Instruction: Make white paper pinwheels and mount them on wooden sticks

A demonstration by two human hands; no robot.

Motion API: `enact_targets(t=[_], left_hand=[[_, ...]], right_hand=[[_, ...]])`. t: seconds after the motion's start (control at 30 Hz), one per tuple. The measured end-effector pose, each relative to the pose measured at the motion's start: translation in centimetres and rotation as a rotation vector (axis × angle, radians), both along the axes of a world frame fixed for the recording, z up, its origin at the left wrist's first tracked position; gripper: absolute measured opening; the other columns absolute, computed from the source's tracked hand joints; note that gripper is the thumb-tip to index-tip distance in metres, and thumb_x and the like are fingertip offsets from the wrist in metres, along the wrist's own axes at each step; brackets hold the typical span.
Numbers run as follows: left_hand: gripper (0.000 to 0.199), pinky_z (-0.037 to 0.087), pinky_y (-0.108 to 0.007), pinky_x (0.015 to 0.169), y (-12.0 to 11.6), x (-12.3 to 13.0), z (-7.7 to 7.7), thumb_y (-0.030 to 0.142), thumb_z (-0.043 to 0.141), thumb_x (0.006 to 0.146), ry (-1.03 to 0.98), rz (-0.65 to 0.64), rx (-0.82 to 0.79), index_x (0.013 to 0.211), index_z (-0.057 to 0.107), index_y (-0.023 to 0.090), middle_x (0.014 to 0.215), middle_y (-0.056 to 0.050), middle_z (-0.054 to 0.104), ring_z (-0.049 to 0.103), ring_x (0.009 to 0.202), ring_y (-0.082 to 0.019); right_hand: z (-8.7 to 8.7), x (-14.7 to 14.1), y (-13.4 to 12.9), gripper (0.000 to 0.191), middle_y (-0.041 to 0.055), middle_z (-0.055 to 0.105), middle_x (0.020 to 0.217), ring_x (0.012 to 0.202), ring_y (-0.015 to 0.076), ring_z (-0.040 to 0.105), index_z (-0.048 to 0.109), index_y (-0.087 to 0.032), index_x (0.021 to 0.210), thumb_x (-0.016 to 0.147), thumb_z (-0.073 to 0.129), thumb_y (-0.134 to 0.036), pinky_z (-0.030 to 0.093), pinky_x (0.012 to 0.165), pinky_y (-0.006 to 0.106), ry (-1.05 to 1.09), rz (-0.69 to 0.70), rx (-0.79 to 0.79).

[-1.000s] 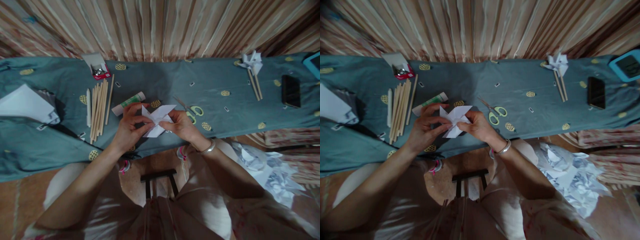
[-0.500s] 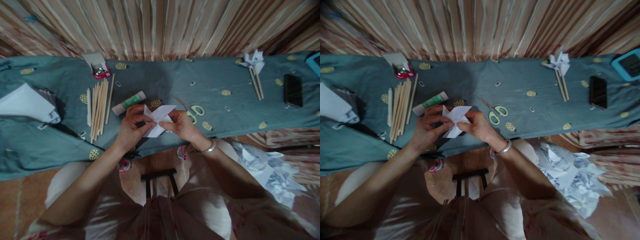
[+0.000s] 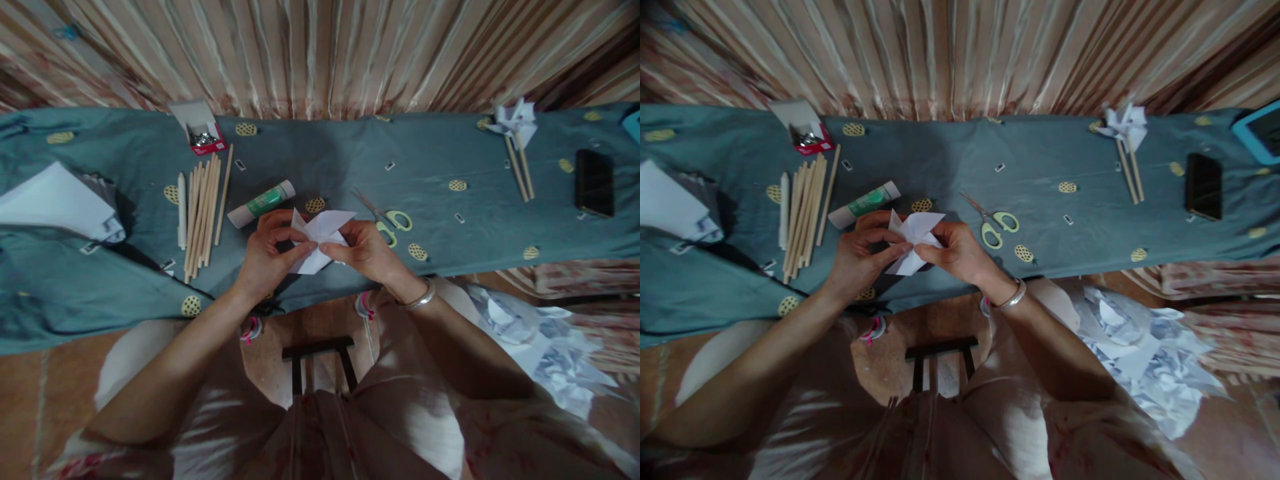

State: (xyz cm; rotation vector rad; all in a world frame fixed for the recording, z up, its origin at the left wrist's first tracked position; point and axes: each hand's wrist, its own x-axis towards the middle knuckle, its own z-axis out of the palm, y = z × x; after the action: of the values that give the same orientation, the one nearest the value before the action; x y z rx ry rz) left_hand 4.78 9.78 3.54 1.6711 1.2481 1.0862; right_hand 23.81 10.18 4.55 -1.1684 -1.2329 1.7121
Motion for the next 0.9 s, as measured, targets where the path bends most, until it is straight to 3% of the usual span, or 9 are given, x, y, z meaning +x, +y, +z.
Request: enact_targets(t=[0.33,0.9], left_hand=[[0.012,0.043,-0.046,0.103,-0.08,0.19,-0.07,0.033,0.077,0.078,-0.035,-0.006,-0.043,0.070,0.073,0.026,0.103,-0.003,0.071,0.061,0.108,-0.025],[0.012,0.044,-0.049,0.103,0.13,0.14,-0.05,0.034,0.080,0.076,0.002,-0.012,-0.032,0.067,0.072,0.029,0.103,-0.003,0.071,0.059,0.112,-0.028]], right_hand=[[-0.40,0.15,0.03,0.029,0.0011,0.075,0.085,0.080,0.0175,0.069,0.074,-0.018,0.088,0.064,0.082,-0.034,0.057,0.079,0.033,0.024,0.010,-0.014],[-0.28,0.05,-0.13,0.034,0.0016,0.075,0.087,0.079,0.0174,0.068,0.074,-0.018,0.092,0.065,0.082,-0.036,0.057,0.075,0.031,-0.003,-0.015,0.017]])
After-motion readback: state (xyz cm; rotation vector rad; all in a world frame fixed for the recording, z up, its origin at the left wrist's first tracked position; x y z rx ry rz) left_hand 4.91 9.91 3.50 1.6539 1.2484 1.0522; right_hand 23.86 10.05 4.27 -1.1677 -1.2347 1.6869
